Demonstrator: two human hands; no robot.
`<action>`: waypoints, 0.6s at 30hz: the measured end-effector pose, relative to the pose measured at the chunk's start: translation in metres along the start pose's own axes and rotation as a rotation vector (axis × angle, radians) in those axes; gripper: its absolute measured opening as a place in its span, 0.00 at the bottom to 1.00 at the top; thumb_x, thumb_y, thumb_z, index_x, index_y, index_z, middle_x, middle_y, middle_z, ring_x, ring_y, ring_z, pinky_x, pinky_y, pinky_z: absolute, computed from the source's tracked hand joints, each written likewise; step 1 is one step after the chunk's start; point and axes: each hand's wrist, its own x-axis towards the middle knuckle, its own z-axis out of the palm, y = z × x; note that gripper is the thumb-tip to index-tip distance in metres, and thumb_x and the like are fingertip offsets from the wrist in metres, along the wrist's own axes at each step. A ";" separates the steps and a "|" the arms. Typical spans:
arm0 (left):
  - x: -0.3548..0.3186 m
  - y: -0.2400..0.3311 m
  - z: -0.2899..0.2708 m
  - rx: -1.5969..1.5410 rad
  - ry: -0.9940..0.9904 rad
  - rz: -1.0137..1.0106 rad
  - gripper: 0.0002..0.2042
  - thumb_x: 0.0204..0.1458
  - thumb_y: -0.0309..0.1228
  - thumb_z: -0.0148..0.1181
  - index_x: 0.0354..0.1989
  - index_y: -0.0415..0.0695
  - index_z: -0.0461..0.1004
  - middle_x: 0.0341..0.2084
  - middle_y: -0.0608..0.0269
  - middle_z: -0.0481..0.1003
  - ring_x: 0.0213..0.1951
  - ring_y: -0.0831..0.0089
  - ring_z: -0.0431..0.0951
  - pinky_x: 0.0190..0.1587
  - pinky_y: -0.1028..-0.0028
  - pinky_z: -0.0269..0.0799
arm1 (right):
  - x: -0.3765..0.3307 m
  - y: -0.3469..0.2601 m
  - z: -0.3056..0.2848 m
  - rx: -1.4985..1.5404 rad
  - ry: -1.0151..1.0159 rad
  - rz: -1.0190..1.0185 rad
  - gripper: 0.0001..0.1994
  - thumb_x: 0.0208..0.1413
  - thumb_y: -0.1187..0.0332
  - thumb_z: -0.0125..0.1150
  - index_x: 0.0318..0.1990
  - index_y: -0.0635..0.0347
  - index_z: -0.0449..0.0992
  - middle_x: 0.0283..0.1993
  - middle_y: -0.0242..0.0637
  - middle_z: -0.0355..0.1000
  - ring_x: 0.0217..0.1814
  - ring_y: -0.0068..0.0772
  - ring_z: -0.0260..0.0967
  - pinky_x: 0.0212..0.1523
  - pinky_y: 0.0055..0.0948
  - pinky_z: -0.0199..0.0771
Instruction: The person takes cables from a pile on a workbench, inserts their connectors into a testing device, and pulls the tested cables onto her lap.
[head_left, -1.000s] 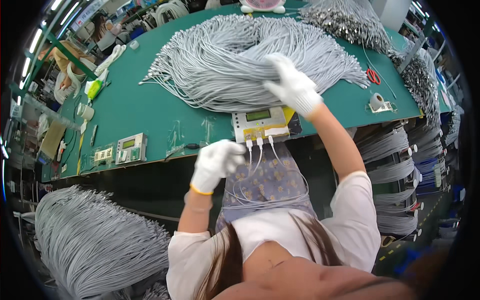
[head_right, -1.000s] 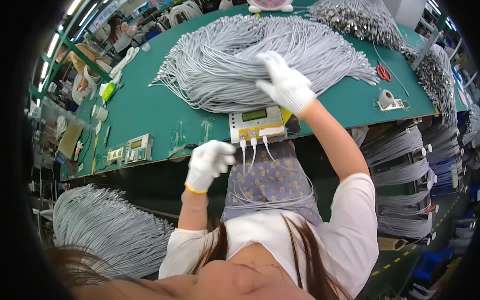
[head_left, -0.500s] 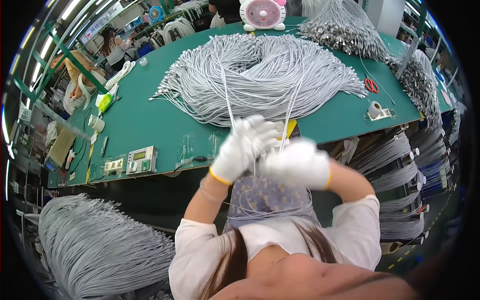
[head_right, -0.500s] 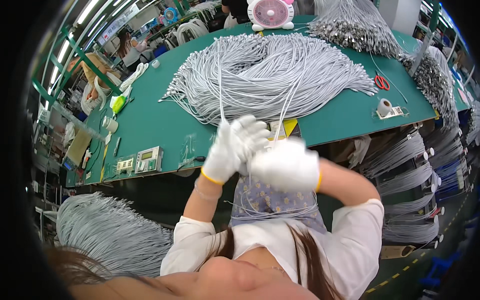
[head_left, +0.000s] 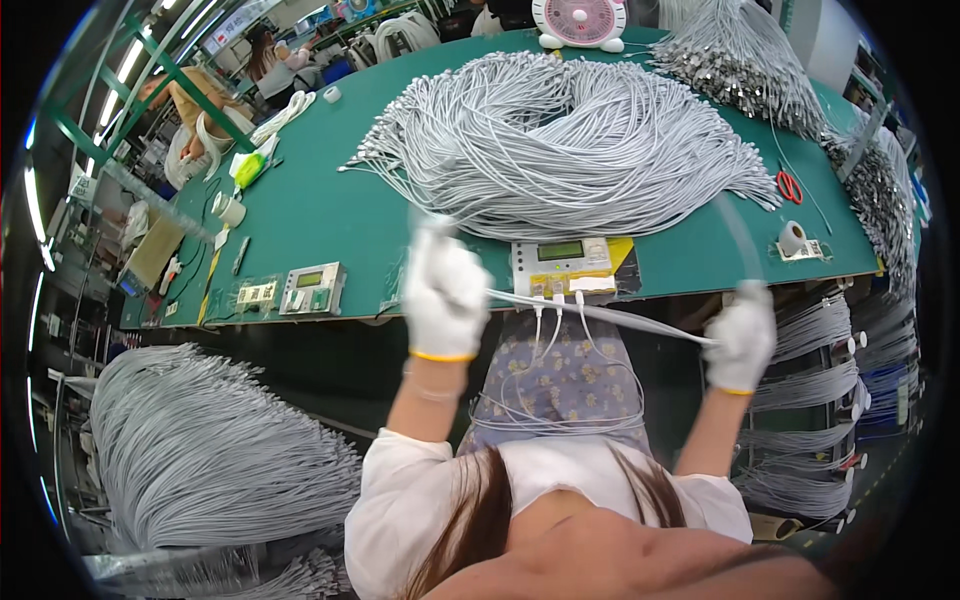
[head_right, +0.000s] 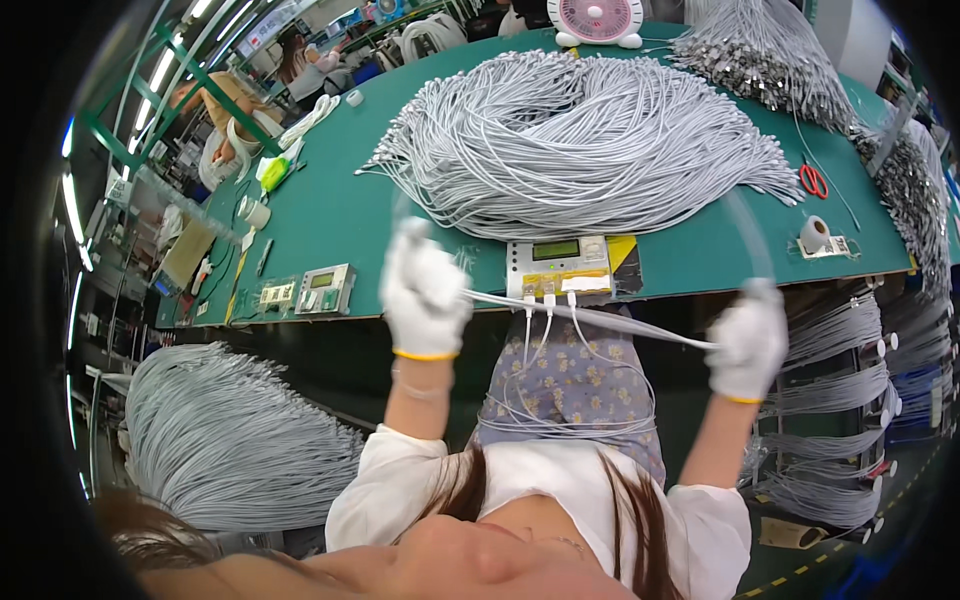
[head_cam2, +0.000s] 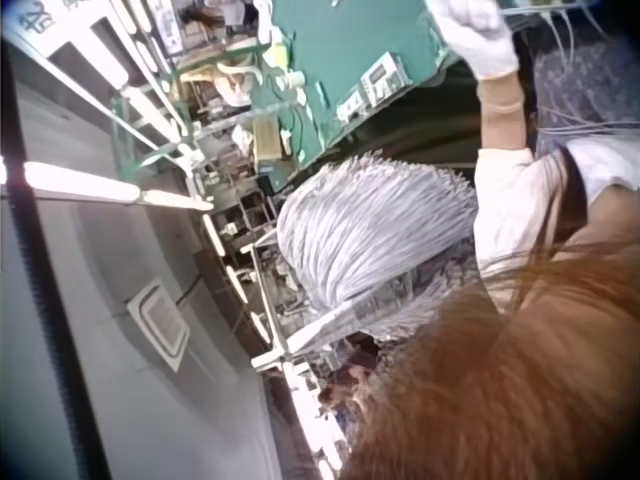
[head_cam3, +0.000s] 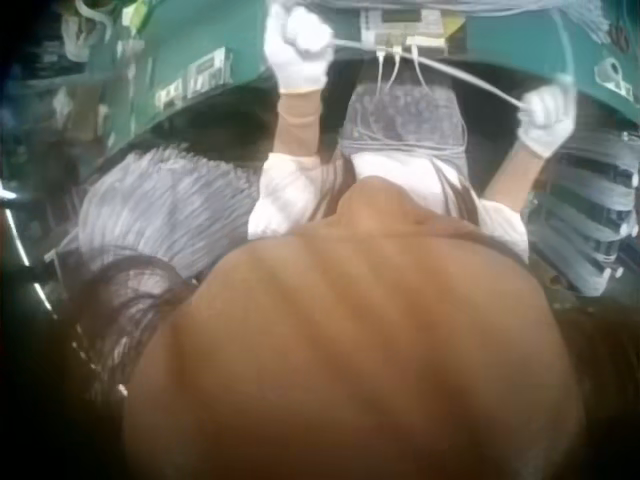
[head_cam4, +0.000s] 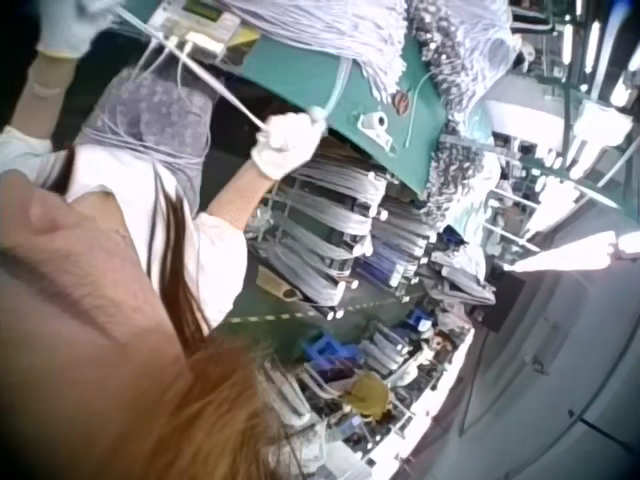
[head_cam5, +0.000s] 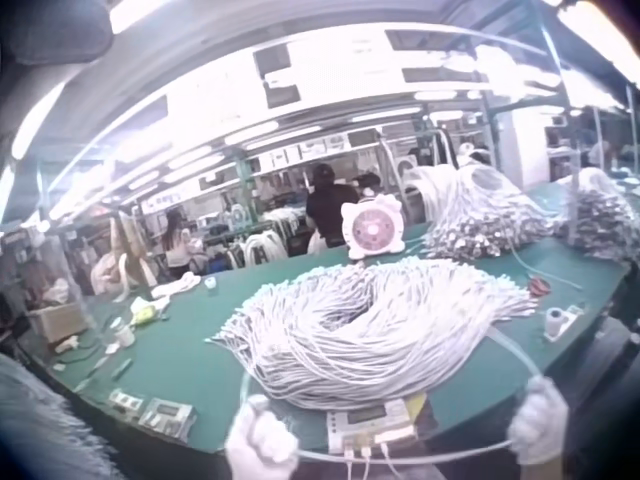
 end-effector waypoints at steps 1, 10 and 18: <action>0.006 0.028 -0.009 -0.098 0.063 0.073 0.13 0.68 0.34 0.40 0.43 0.42 0.72 0.12 0.75 0.48 0.11 0.84 0.47 0.10 0.80 0.50 | -0.001 -0.042 -0.016 0.351 0.025 -0.114 0.19 0.69 0.61 0.42 0.22 0.48 0.57 0.13 0.22 0.44 0.07 0.19 0.37 0.07 0.26 0.42; 0.053 -0.012 -0.011 0.402 -0.060 -0.435 0.16 0.67 0.35 0.45 0.59 0.40 0.66 0.46 0.54 0.75 0.45 0.67 0.77 0.41 0.72 0.78 | -0.012 -0.043 -0.017 0.050 0.065 -0.350 0.11 0.70 0.62 0.41 0.42 0.55 0.69 0.24 0.27 0.56 0.14 0.17 0.46 0.09 0.19 0.48; 0.043 -0.054 0.031 0.786 -0.316 0.286 0.11 0.66 0.21 0.40 0.49 0.33 0.71 0.44 0.56 0.76 0.44 0.67 0.77 0.45 0.68 0.75 | -0.011 0.070 0.090 -0.513 -0.209 0.302 0.25 0.66 0.55 0.51 0.58 0.71 0.69 0.55 0.50 0.73 0.55 0.45 0.74 0.52 0.39 0.76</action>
